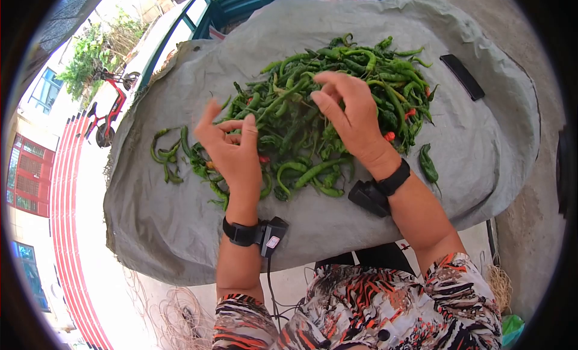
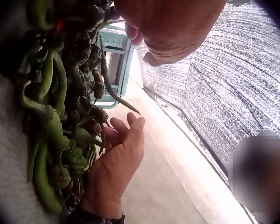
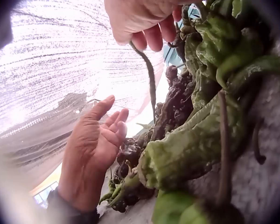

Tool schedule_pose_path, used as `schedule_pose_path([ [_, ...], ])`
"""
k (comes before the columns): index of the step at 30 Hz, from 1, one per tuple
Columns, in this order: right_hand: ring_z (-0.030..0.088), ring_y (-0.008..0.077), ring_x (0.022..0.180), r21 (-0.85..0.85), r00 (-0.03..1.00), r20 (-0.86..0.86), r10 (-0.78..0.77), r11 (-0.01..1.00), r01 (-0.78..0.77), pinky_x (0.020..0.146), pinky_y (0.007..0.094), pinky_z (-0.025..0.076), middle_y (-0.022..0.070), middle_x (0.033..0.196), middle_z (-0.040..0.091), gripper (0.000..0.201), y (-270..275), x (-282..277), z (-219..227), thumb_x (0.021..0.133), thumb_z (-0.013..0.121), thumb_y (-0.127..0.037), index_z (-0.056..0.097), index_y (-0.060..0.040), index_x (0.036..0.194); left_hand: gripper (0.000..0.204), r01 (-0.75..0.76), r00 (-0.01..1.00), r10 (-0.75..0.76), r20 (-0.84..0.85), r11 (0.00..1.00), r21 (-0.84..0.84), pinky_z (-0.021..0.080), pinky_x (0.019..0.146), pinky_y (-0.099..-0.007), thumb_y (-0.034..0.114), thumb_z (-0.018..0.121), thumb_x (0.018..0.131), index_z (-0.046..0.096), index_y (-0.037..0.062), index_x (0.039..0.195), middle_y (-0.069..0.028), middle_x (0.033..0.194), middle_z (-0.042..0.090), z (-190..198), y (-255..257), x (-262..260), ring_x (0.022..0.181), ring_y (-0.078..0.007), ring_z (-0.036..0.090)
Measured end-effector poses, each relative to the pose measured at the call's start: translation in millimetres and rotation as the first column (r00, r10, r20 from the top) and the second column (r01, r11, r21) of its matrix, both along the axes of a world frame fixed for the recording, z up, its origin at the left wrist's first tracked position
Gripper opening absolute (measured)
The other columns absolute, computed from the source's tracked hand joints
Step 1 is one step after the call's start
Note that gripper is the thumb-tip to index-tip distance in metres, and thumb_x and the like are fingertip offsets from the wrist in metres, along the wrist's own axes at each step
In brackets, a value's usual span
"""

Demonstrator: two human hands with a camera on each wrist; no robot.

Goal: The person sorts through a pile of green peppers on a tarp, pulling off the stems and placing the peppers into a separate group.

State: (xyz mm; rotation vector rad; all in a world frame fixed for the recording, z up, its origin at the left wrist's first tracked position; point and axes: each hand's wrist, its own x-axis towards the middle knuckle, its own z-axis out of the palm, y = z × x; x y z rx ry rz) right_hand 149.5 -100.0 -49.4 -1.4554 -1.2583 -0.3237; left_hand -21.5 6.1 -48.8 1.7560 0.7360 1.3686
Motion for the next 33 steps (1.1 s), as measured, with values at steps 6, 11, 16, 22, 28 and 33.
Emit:
schedule_pose_path([
  [6,0.061,0.0274,0.081,0.165,0.998,0.025,-0.057,0.985,0.052,0.079,0.0387,0.047,0.0085,0.084,0.065,0.020,3.3,6.6,-3.5,0.094,0.064,-0.023,0.067,-0.0055,0.102,0.020,0.512,0.721,-0.289,-0.629,0.835,0.203,0.047,0.066,-0.0305,0.004,0.070,0.082,0.069,0.0080,0.101,-0.0031,0.086,0.063,5.6,-6.4,-6.4,0.082,-0.0168,0.057],
  [11,0.062,0.0296,0.084,0.112,0.998,-0.046,0.030,0.993,-0.024,0.078,0.0389,0.047,0.0092,0.089,0.067,0.019,4.1,4.2,-6.5,0.096,0.061,-0.022,0.068,-0.0048,0.099,0.027,0.705,0.562,-0.306,-0.769,0.664,0.251,0.043,0.081,-0.0357,0.005,0.069,0.069,0.070,0.0101,0.096,-0.0055,0.089,0.061,8.5,-7.8,-7.5,0.088,-0.0271,0.052],
  [16,0.062,0.0307,0.084,0.065,0.999,-0.031,0.019,0.998,-0.017,0.078,0.0387,0.047,0.0098,0.091,0.069,0.020,2.8,3.6,-5.7,0.097,0.060,-0.022,0.069,-0.0043,0.098,0.031,0.727,0.487,-0.276,-0.828,0.654,0.209,0.042,0.084,-0.0358,0.002,0.069,0.069,0.069,0.0120,0.099,-0.0057,0.094,0.061,9.0,-6.0,-12.6,0.089,-0.0275,0.051],
  [22,0.063,0.0271,0.082,0.100,0.999,-0.001,0.044,0.994,-0.043,0.080,0.0380,0.046,0.0076,0.086,0.069,0.019,1.2,4.0,-3.8,0.094,0.063,-0.023,0.069,-0.0053,0.098,0.035,0.550,0.737,-0.321,-0.595,0.797,0.251,0.047,0.077,-0.0324,-0.005,0.069,0.072,0.067,0.0061,0.105,-0.0062,0.096,0.061,11.9,-5.5,-8.7,0.085,-0.0229,0.057],
  [28,0.063,0.0182,0.072,0.007,0.975,0.093,0.203,0.979,-0.205,0.089,0.0377,0.044,0.0011,0.075,0.065,0.020,-2.2,4.9,-0.6,0.088,0.070,-0.026,0.070,-0.0101,0.101,0.036,0.306,0.921,-0.229,-0.314,0.926,0.222,0.048,0.073,-0.0256,-0.007,0.070,0.079,0.064,0.0037,0.112,-0.0037,0.098,0.058,8.5,-3.6,-8.2,0.083,-0.0115,0.057],
  [33,0.063,0.0177,0.067,-0.081,0.935,0.045,0.352,0.934,-0.347,0.094,0.0371,0.044,-0.0003,0.073,0.065,0.019,-7.0,1.0,2.9,0.086,0.072,-0.025,0.070,-0.0100,0.097,0.037,0.257,0.949,-0.201,-0.244,0.940,0.224,0.047,0.071,-0.0229,-0.005,0.072,0.081,0.063,0.0031,0.116,-0.0033,0.101,0.054,1.5,-3.3,-4.0,0.080,-0.0090,0.054],
])
